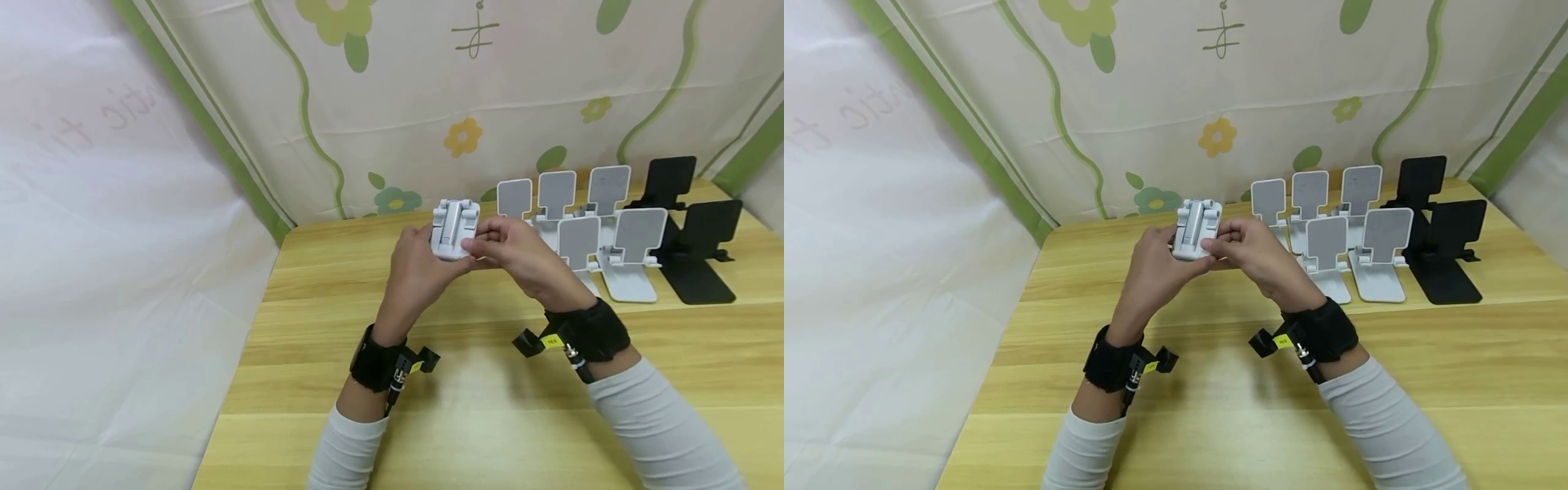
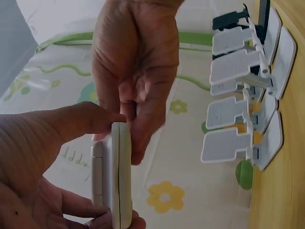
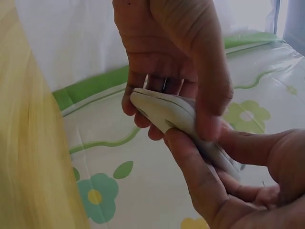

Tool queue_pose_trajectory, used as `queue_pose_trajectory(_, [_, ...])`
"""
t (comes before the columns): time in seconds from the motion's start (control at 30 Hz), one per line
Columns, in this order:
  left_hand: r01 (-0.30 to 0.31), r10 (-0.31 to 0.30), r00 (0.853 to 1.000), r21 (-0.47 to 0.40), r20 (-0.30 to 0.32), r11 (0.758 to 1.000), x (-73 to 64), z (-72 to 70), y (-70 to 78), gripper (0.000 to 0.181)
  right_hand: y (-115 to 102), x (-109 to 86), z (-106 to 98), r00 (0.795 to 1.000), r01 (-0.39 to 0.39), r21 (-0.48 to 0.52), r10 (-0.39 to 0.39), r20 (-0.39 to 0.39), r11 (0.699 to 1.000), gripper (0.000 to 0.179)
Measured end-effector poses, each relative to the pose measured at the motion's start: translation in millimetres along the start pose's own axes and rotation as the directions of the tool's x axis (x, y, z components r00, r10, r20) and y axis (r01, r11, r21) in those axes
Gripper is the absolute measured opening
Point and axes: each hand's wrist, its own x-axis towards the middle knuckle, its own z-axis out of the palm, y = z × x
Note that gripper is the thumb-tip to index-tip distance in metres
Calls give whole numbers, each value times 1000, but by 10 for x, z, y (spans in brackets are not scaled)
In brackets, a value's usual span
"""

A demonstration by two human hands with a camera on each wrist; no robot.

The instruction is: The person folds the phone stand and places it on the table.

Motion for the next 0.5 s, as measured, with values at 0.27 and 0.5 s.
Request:
queue_pose_trajectory(0.27, [197, -184, 977, 116, -110, 974, 151, -243, -305, 31, -91, -103, -366, 987, 7, -436, -75, -140, 900, 51])
queue_pose_trajectory(0.5, [442, -388, 886, 207, -254, 873, 392, -605, -1036, 40, 57, -153, -1034, 958, -62, -836, -201, -202, 545, 39])
